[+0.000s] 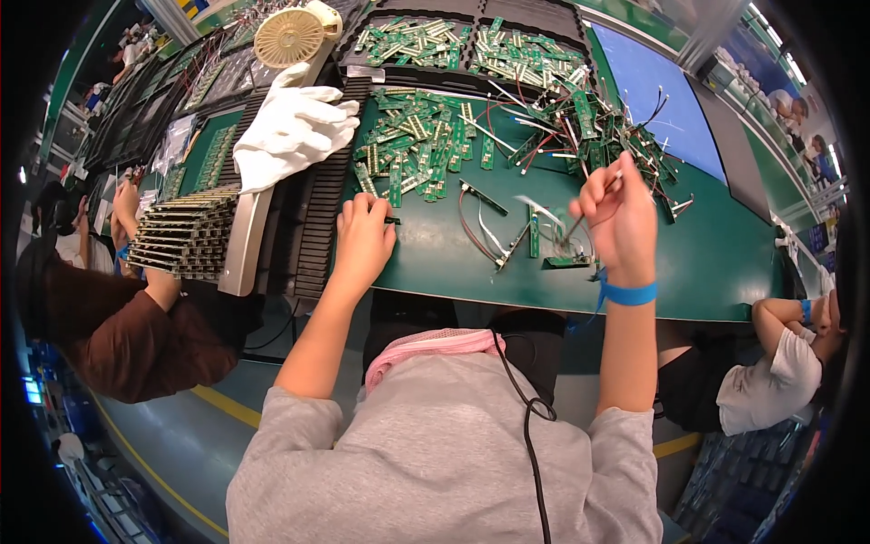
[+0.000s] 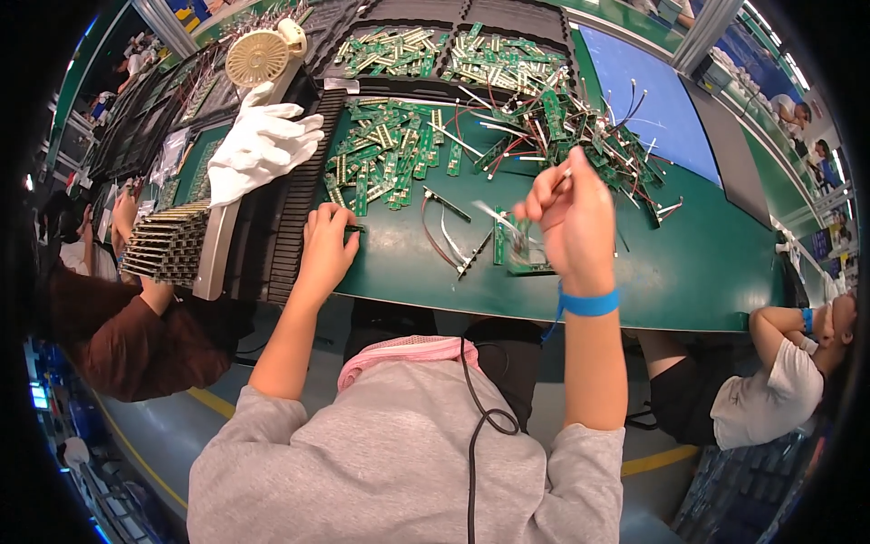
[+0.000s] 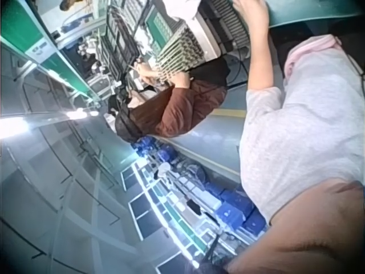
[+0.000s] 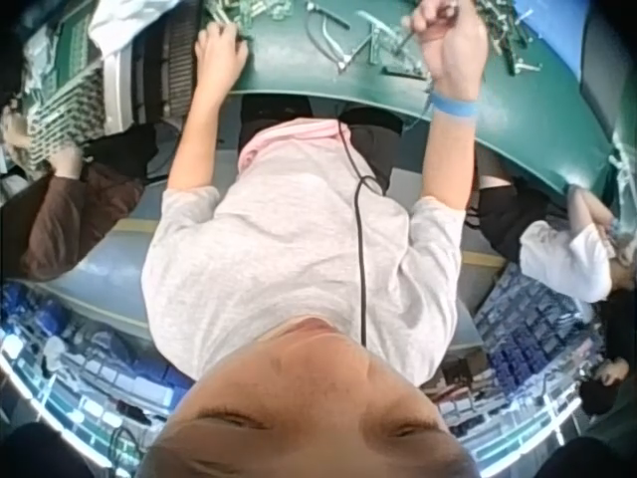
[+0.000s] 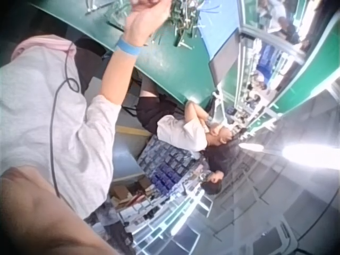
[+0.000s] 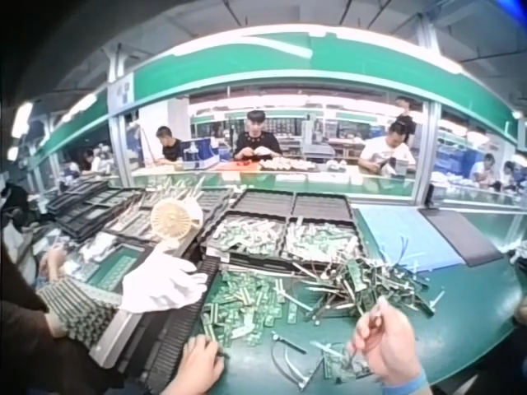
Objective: The person assembles electronic components by plugging wire connectors into circuit boards by hand and placing the assembled boards on the table.
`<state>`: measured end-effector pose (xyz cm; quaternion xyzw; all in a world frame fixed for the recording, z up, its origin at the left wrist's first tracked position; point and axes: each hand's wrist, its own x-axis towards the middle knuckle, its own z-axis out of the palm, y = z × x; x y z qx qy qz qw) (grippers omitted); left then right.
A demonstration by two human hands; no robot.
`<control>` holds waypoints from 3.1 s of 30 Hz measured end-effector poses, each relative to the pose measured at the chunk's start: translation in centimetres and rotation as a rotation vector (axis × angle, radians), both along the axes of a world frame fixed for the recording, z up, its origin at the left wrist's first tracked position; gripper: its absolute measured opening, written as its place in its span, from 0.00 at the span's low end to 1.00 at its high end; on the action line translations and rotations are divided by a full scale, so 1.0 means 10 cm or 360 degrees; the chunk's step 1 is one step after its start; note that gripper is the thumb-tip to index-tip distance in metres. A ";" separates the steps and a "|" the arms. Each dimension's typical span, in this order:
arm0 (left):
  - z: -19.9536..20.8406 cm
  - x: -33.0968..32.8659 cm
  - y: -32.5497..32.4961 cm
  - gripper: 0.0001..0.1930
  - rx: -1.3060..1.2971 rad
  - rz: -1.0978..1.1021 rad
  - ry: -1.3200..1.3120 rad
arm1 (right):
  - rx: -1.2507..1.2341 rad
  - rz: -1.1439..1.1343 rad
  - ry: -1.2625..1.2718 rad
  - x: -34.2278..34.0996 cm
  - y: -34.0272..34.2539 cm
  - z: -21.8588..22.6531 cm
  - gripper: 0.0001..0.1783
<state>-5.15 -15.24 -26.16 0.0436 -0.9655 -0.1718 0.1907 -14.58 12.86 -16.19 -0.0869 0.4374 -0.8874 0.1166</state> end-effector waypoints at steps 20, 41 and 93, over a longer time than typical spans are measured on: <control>0.46 0.29 0.82 0.11 0.2324 -0.1306 -0.0078 | 0.0733 0.0349 0.0082 0.76 -0.09 -0.31 0.09; 0.54 0.41 1.05 0.26 0.2505 -0.0882 -0.0682 | 0.0898 0.0148 0.0281 0.96 -0.17 -0.27 0.07; 0.15 0.07 0.96 0.13 0.0335 -0.1083 0.0320 | 0.1902 0.0068 0.1244 0.87 -0.24 -0.16 0.03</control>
